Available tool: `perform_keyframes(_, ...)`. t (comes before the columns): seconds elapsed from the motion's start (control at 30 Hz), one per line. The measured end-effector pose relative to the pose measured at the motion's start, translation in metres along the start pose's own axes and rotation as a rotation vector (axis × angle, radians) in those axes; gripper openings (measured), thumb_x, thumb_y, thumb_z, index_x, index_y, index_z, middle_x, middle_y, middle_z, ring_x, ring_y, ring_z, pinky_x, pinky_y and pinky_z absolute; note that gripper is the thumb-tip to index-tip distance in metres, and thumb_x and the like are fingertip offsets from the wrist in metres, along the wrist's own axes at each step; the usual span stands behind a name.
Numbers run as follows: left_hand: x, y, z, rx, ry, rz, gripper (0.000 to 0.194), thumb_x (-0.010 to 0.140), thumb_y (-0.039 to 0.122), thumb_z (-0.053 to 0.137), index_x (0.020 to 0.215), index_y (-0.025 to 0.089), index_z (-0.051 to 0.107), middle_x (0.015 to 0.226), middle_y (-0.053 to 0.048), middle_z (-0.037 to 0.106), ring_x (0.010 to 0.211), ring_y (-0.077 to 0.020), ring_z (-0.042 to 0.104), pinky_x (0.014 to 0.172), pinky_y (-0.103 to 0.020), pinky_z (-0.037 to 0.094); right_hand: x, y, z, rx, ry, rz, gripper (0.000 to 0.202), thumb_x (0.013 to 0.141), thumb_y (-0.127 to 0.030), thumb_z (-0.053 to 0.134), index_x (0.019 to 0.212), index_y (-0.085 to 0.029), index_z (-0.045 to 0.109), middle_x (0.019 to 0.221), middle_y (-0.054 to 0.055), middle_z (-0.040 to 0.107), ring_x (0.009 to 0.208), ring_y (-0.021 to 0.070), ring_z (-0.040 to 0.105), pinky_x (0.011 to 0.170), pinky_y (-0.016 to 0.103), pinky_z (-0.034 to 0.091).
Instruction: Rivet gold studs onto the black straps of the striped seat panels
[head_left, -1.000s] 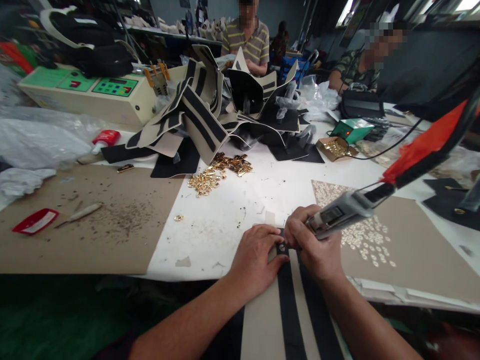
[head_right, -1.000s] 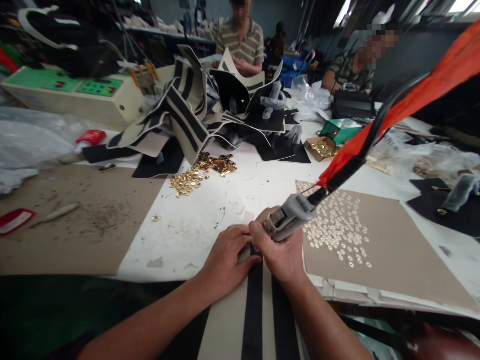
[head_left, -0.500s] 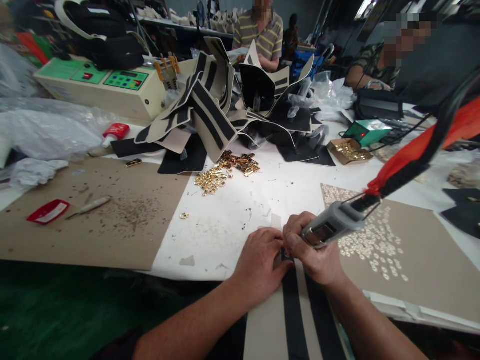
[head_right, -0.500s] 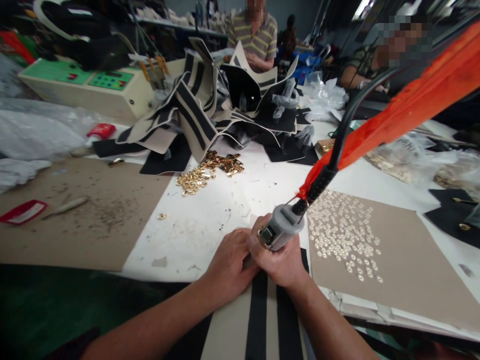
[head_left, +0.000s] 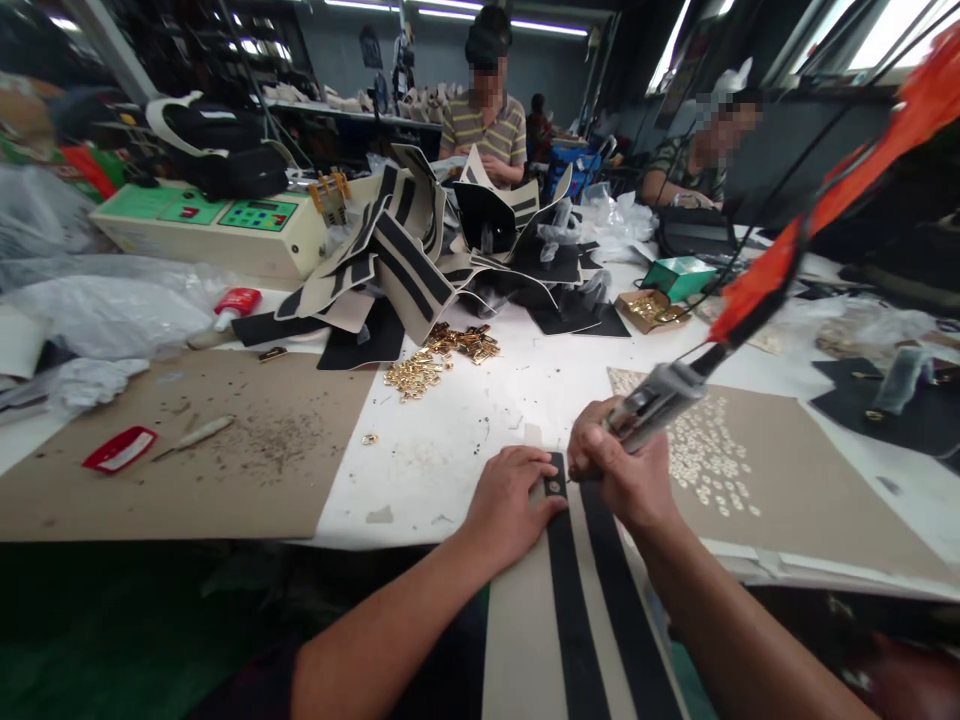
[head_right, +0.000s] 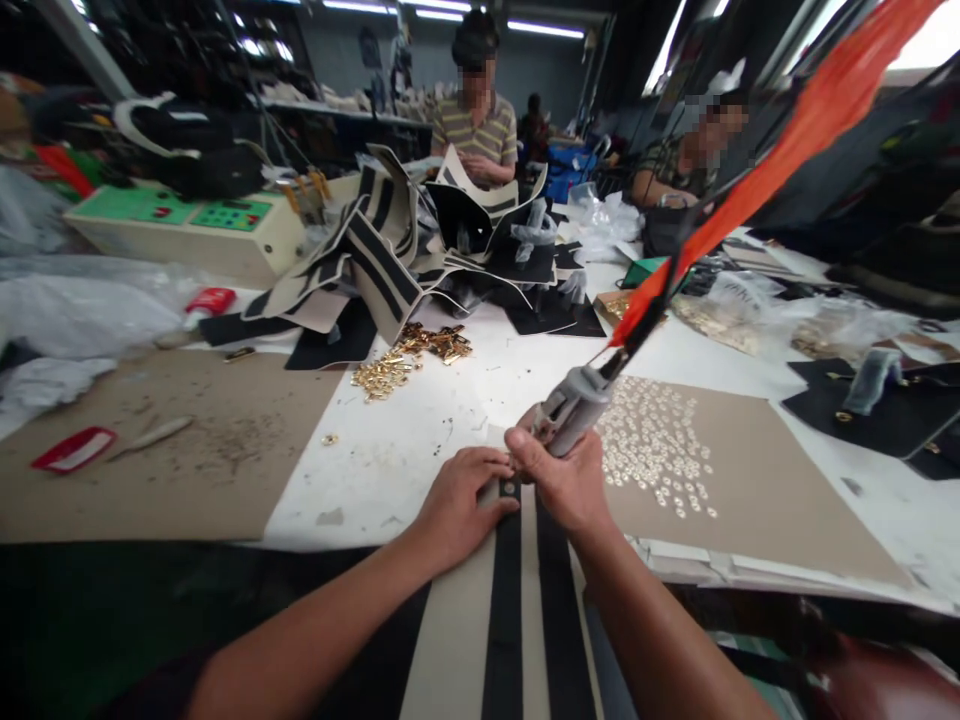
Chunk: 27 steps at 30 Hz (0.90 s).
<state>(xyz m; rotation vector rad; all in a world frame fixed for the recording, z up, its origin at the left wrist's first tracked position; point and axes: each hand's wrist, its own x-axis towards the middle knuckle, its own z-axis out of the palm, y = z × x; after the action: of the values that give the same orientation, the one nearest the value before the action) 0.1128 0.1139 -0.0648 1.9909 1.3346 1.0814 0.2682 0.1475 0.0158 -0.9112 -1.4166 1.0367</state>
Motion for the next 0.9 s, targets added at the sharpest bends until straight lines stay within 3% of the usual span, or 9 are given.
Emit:
perform_keyframes(0.13, 0.003, 0.000, 0.001, 0.037, -0.021, 0.008, 0.029, 0.080, 0.021, 0.086, 0.106, 0.024, 0.075, 0.125, -0.005, 0.073, 0.120, -0.0280, 0.063, 0.107, -0.051, 0.050, -0.013, -0.024, -0.039, 0.006, 0.233, -0.079, 0.043, 0.084, -0.062, 0.076, 0.075, -0.023, 0.060, 0.060, -0.003, 0.055, 0.049, 0.0148, 0.052, 0.048, 0.030, 0.045)
perform_keyframes(0.27, 0.009, 0.001, 0.000, 0.083, -0.071, 0.025, 0.024, 0.085, 0.022, 0.080, 0.108, 0.024, 0.075, 0.127, -0.006, 0.071, 0.123, -0.0287, 0.062, 0.111, -0.052, 0.048, -0.039, -0.035, -0.091, -0.210, 0.423, 0.034, 0.047, 0.080, -0.066, 0.077, 0.077, -0.021, 0.064, 0.059, -0.001, 0.056, 0.052, 0.0163, 0.054, 0.051, 0.031, 0.046)
perform_keyframes(0.43, 0.014, 0.001, 0.002, 0.136, -0.114, 0.037, 0.023, 0.089, 0.029, 0.075, 0.111, 0.024, 0.074, 0.129, -0.006, 0.069, 0.125, -0.0283, 0.061, 0.114, -0.053, 0.046, -0.076, -0.021, -0.155, -0.639, 0.510, 0.400, 0.053, 0.081, -0.068, 0.074, 0.096, -0.016, 0.071, 0.068, 0.003, 0.067, 0.061, 0.0203, 0.060, 0.059, 0.033, 0.045)
perform_keyframes(0.57, 0.016, 0.001, 0.004, 0.164, -0.133, 0.019, 0.025, 0.092, 0.037, 0.071, 0.113, 0.025, 0.073, 0.131, -0.005, 0.068, 0.126, -0.0273, 0.060, 0.117, -0.051, 0.045, -0.096, 0.006, -0.198, -0.896, 0.500, 0.509, 0.049, 0.085, -0.065, 0.066, 0.100, -0.019, 0.069, 0.076, 0.004, 0.069, 0.076, 0.0246, 0.062, 0.070, 0.035, 0.044)
perform_keyframes(0.7, 0.019, 0.001, 0.003, 0.197, -0.172, -0.036, 0.031, 0.093, 0.046, 0.068, 0.117, 0.028, 0.073, 0.136, -0.003, 0.066, 0.129, -0.0271, 0.059, 0.119, -0.050, 0.044, -0.103, 0.025, -0.221, -0.877, 0.553, 0.538, 0.045, 0.085, -0.064, 0.065, 0.093, -0.020, 0.068, 0.071, 0.002, 0.067, 0.073, 0.0241, 0.062, 0.067, 0.034, 0.043)
perform_keyframes(0.9, 0.021, 0.000, 0.001, 0.214, -0.208, -0.095, 0.032, 0.093, 0.051, 0.068, 0.118, 0.031, 0.072, 0.139, -0.001, 0.064, 0.131, -0.0273, 0.058, 0.120, -0.049, 0.042, -0.093, 0.033, -0.227, -0.800, 0.586, 0.548, 0.037, 0.085, -0.058, 0.067, 0.079, -0.022, 0.065, 0.061, -0.001, 0.065, 0.061, 0.0210, 0.060, 0.061, 0.032, 0.042)
